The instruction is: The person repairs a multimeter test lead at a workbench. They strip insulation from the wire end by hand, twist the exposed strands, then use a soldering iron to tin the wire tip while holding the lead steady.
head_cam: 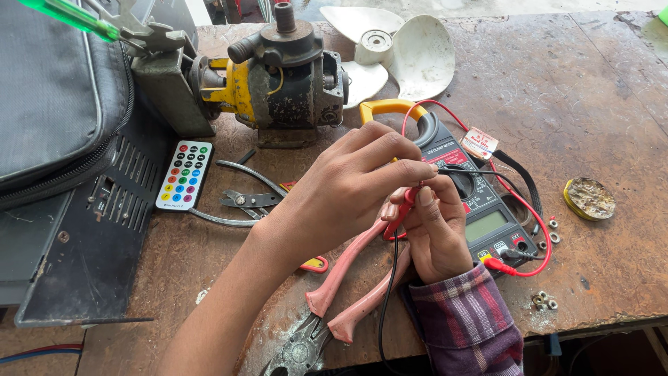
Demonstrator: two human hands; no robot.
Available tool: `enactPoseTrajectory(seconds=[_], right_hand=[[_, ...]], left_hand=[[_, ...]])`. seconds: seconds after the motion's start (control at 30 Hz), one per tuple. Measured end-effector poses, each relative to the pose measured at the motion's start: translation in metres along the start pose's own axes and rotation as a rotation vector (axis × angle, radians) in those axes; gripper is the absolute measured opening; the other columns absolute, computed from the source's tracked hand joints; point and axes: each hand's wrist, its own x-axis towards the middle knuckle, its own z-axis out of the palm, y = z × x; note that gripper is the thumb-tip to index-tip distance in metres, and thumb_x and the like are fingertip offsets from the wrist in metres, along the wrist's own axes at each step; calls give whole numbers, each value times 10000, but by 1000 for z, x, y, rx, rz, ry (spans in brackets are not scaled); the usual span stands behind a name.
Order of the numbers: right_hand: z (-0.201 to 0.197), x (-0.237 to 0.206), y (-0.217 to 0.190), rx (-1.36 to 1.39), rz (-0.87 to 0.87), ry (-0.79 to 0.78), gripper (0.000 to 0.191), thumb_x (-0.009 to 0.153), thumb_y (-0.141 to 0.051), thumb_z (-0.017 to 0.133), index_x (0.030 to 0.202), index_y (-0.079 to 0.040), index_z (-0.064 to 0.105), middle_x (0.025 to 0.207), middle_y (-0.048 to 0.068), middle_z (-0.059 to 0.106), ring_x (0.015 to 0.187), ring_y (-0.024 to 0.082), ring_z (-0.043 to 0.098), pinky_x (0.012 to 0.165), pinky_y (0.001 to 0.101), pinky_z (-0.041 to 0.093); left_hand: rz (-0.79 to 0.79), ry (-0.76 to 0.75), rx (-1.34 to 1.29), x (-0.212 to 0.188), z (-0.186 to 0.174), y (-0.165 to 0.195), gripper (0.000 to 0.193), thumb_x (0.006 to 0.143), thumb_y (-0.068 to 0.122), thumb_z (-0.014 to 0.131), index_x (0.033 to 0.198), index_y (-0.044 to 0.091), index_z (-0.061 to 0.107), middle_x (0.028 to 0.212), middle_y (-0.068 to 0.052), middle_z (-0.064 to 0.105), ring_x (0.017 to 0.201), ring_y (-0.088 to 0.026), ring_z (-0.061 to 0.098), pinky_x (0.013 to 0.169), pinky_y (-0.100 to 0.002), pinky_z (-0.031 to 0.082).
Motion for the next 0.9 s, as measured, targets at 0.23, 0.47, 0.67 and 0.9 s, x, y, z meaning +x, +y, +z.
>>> enactPoseTrajectory(seconds=[0.23, 0.47, 0.67, 0.9], right_hand=[[-6, -1, 0, 53, -25, 3, 202, 1156, -263, 527, 1262, -96, 569, 1090, 148, 660, 980, 263, 648, 875, 409, 560], [-8, -10, -7, 37, -58, 9, 173, 1151, -238, 537, 1234, -93, 586, 1067, 119, 626, 931, 209, 583, 847, 374, 508], [-12, -14, -21, 73, -46, -31, 159, 1153, -223, 551, 1247, -97, 578, 1079, 115, 616, 917, 179, 552, 867, 340, 485], [-13, -23, -27, 30, -56, -90, 186, 1127, -253, 568, 1226, -97, 551, 1118, 101, 617, 921, 165, 551, 847, 319, 484]], left_hand=[[-5, -9, -17, 1, 2, 7, 476, 784, -35, 750, 1227, 131, 699, 1134, -35, 650, 1156, -266, 632, 1020, -405, 564], [-71, 65, -114, 13, -5, 12, 486, 932, -53, 631, 1389, 83, 538, 1230, -113, 624, 1146, -302, 624, 1017, -420, 547], [-517, -453, 301, -2, -30, 7, 484, 951, 360, 664, 1290, 18, 610, 1173, -214, 603, 1010, -402, 656, 830, -513, 541], [-896, -980, 731, -33, -29, 15, 849, 799, 778, 616, 1208, 34, 617, 1227, -180, 587, 1102, -387, 641, 884, -475, 572]])
